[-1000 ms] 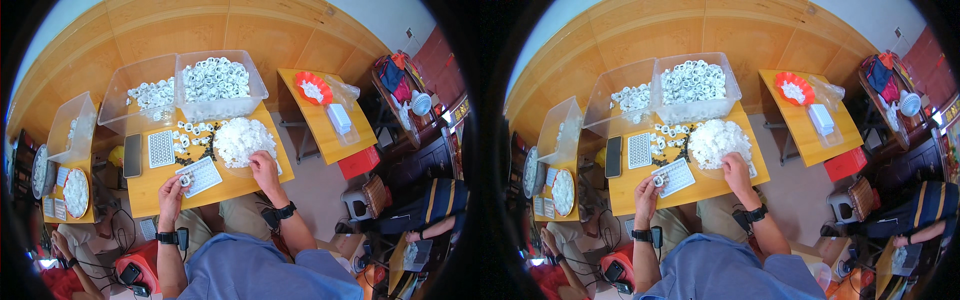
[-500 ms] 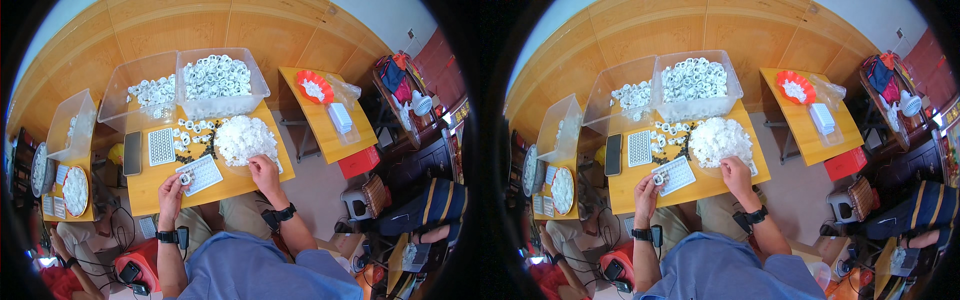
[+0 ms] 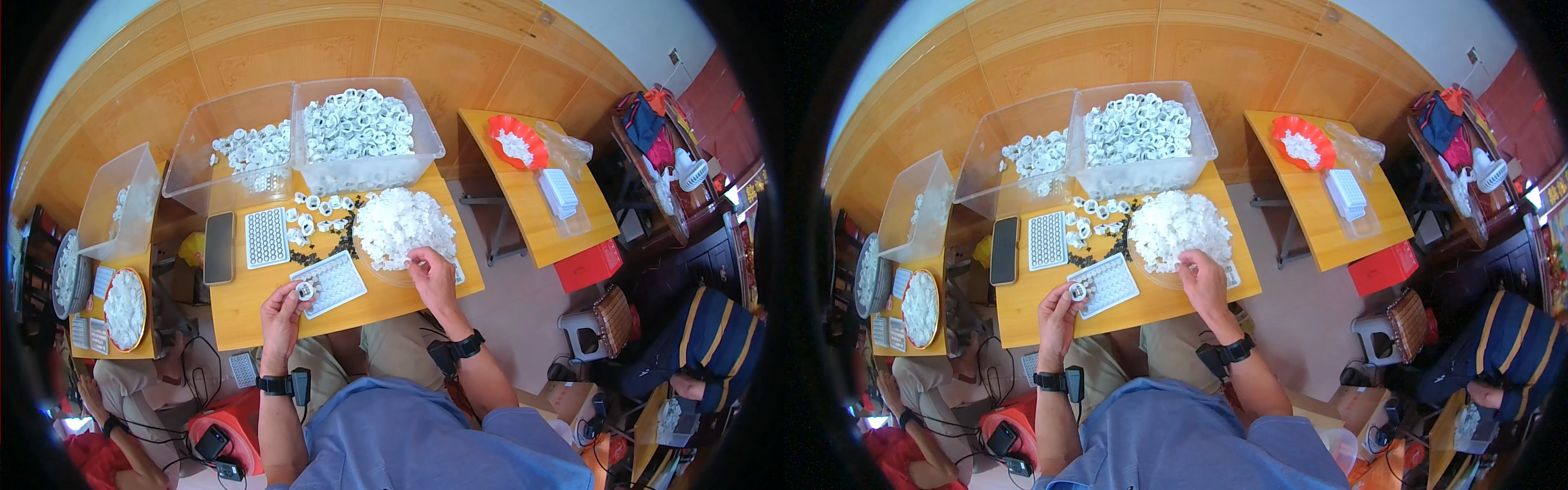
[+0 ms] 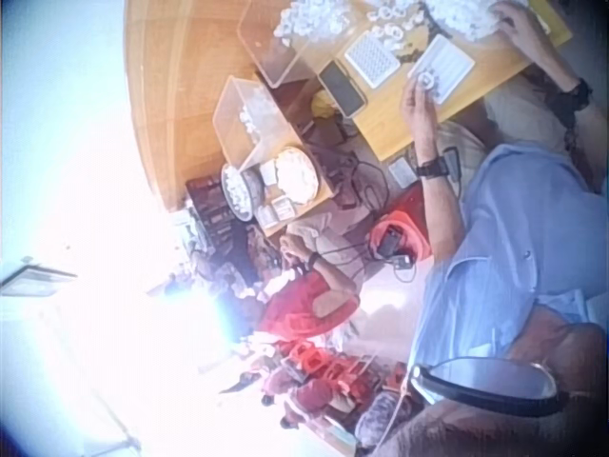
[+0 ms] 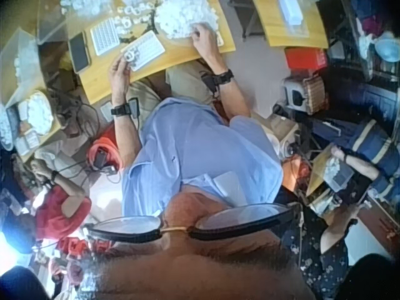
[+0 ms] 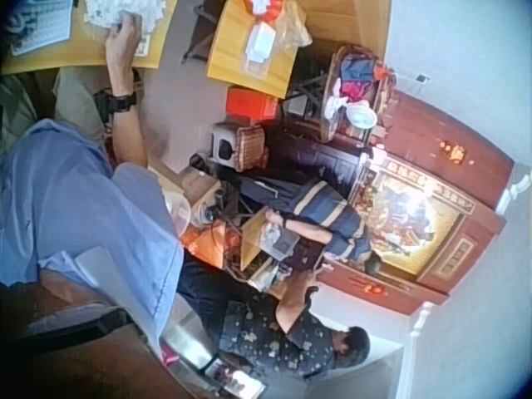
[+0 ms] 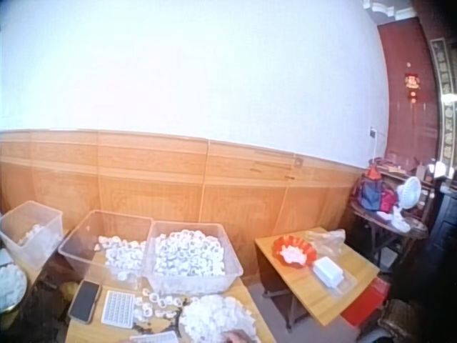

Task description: The person assembles components by hand by fitting small black parts into white plastic bases and placing the finished units into a grid tray. They also occasionally sort loose white plastic pieces from a pile into a clear bin.

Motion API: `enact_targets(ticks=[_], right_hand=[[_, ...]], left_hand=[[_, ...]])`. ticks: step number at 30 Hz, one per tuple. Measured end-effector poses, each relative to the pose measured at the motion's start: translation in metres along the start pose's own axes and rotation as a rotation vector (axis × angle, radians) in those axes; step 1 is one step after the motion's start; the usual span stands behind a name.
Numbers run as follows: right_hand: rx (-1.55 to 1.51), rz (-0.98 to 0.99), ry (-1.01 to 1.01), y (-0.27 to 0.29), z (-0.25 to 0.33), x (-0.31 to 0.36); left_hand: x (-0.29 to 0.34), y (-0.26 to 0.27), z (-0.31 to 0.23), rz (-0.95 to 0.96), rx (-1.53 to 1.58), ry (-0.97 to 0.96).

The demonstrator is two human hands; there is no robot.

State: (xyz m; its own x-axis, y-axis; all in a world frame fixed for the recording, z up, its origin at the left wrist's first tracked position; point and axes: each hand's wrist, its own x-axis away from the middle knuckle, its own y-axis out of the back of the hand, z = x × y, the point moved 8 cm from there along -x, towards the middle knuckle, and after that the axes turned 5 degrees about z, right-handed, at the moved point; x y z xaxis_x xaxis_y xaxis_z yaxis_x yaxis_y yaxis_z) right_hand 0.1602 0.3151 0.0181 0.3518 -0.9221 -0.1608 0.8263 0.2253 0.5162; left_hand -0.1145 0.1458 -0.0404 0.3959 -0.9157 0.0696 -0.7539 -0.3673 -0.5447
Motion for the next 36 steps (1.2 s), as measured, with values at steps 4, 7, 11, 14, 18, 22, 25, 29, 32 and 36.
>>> enact_targets(ticks=[4,7,11,14,18,22,25,29,32,36], right_hand=[[0.09,-0.078,0.167,0.003,0.011,0.001],[0.051,-0.107,0.156,0.006,0.01,0.002],[-0.023,-0.038,0.048,0.003,0.008,0.002],[-0.181,0.065,-0.071,-0.009,0.006,0.0],[-0.32,0.086,-0.079,-0.02,0.017,-0.002],[-0.258,0.163,-0.02,-0.036,0.034,-0.003],[-0.207,0.194,0.22,-0.055,0.066,0.001],[-0.402,0.438,0.117,-0.106,0.08,0.01],[-0.412,0.445,0.082,-0.126,0.089,0.011],[-0.26,0.408,0.318,-0.13,0.112,0.01]], left_hand=[[0.0,0.001,0.001,0.007,0.004,0.002],[-0.001,0.002,0.002,0.014,0.002,-0.002],[-0.002,0.005,0.006,0.038,0.036,-0.015],[-0.003,0.006,0.008,0.077,0.033,-0.004],[-0.002,0.007,0.009,0.089,0.04,0.005],[-0.002,0.009,0.008,0.039,0.015,0.012],[-0.002,0.007,0.006,0.047,0.019,0.02],[-0.001,0.006,0.008,0.065,0.018,0.047],[-0.002,0.007,0.01,0.064,0.019,0.041],[-0.002,0.003,0.01,0.142,0.049,0.04]])
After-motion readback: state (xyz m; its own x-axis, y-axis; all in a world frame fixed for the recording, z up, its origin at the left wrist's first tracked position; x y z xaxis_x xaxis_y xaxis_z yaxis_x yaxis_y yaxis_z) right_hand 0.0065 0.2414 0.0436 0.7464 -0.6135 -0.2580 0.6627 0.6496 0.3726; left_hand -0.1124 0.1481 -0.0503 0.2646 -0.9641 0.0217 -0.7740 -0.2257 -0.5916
